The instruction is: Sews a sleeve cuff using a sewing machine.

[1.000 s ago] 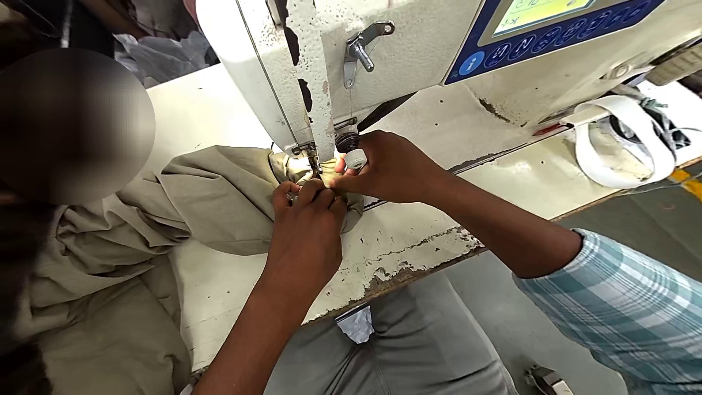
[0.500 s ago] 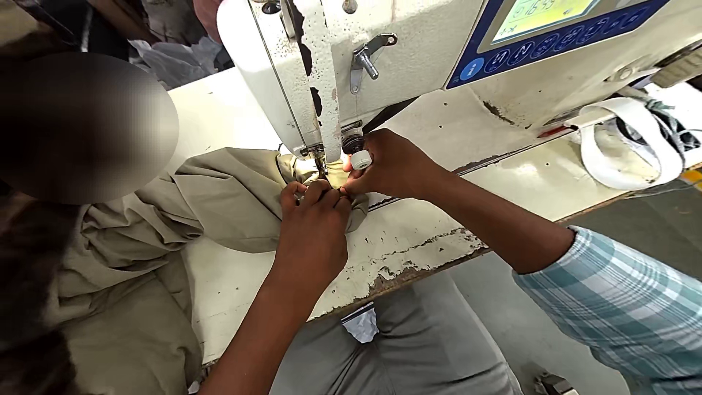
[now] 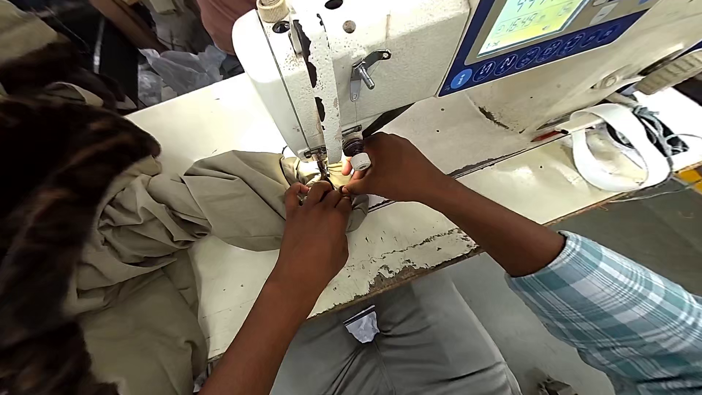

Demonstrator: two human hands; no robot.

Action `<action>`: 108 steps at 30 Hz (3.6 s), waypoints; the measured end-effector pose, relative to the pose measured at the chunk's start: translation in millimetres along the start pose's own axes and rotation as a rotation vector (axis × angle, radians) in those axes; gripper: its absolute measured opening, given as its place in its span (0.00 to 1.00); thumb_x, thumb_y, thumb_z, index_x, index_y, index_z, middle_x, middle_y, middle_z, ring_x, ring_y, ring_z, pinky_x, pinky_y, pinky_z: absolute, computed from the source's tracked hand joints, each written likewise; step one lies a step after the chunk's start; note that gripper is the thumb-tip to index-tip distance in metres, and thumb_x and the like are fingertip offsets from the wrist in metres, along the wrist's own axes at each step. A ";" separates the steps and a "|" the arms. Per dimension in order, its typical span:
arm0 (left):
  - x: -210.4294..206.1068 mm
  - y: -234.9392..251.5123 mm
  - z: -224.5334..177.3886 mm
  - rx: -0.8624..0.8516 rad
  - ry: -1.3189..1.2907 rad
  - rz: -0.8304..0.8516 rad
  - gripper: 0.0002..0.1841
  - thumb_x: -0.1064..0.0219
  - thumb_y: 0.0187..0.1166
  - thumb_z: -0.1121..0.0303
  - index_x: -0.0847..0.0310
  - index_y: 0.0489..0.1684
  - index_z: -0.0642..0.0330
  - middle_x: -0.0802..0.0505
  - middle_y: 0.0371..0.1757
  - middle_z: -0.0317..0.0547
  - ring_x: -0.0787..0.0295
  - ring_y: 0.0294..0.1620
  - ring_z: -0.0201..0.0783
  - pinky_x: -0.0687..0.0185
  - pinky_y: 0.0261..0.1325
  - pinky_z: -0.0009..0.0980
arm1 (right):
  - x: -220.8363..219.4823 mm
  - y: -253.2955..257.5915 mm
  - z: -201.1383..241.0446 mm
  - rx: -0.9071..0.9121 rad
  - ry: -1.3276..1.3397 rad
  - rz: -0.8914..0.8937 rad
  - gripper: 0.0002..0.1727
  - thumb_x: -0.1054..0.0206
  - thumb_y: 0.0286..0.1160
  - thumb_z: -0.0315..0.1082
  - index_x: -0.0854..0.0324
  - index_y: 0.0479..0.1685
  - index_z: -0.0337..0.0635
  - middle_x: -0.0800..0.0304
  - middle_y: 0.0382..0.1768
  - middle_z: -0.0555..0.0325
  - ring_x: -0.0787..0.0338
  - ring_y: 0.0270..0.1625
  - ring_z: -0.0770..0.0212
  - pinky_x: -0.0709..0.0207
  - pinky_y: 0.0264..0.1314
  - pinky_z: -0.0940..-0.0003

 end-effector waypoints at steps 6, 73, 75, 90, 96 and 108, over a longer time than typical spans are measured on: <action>-1.2 -0.3 0.8 0.003 -0.013 -0.012 0.21 0.19 0.54 0.71 0.07 0.51 0.49 0.05 0.57 0.32 0.21 0.75 0.42 0.45 0.81 0.58 | -4.7 -0.7 -1.6 -0.023 0.010 -0.066 0.12 0.13 0.49 0.41 0.13 0.28 0.55 0.11 0.24 0.70 0.13 0.32 0.66 0.22 0.36 0.54; -3.2 -3.6 5.8 0.041 -0.060 -0.033 0.21 0.20 0.55 0.65 0.06 0.52 0.43 0.09 0.62 0.32 0.26 0.79 0.44 0.42 0.77 0.57 | -13.6 -13.3 2.0 0.069 -0.097 -0.138 0.07 0.21 0.66 0.44 0.09 0.36 0.54 0.10 0.24 0.71 0.12 0.27 0.70 0.18 0.34 0.60; -3.7 -3.6 6.6 0.041 -0.061 -0.037 0.22 0.20 0.54 0.65 0.06 0.52 0.43 0.08 0.61 0.32 0.26 0.78 0.44 0.41 0.77 0.57 | -15.2 -15.6 2.9 0.087 -0.084 -0.168 0.05 0.23 0.68 0.41 0.09 0.37 0.55 0.11 0.23 0.73 0.13 0.26 0.72 0.18 0.32 0.63; -5.5 -6.1 5.4 0.032 -0.055 -0.069 0.21 0.18 0.51 0.64 0.05 0.49 0.43 0.08 0.60 0.32 0.24 0.78 0.44 0.41 0.77 0.59 | -33.0 -25.8 17.4 0.241 -0.363 -0.391 0.03 0.23 0.62 0.32 0.10 0.32 0.45 0.12 0.29 0.56 0.11 0.28 0.54 0.22 0.24 0.55; -6.1 -6.1 5.7 0.028 -0.064 -0.080 0.22 0.18 0.51 0.64 0.05 0.50 0.43 0.08 0.60 0.33 0.24 0.78 0.45 0.41 0.77 0.59 | -32.6 -27.2 16.9 0.305 -0.396 -0.369 0.02 0.24 0.63 0.33 0.09 0.30 0.46 0.12 0.28 0.54 0.10 0.29 0.51 0.22 0.23 0.53; -5.0 -4.7 5.5 0.040 -0.057 -0.041 0.22 0.18 0.53 0.64 0.06 0.52 0.43 0.08 0.60 0.32 0.26 0.78 0.44 0.42 0.77 0.57 | -31.1 -26.2 15.0 0.196 -0.392 -0.276 0.06 0.23 0.69 0.37 0.09 0.37 0.47 0.11 0.28 0.57 0.09 0.32 0.53 0.19 0.31 0.53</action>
Point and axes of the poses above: each hand's wrist, its own y-axis towards the middle knuckle, its own x-axis out of the back of the hand, z = x × y, the point moved 2 cm from there along y, towards the middle knuckle
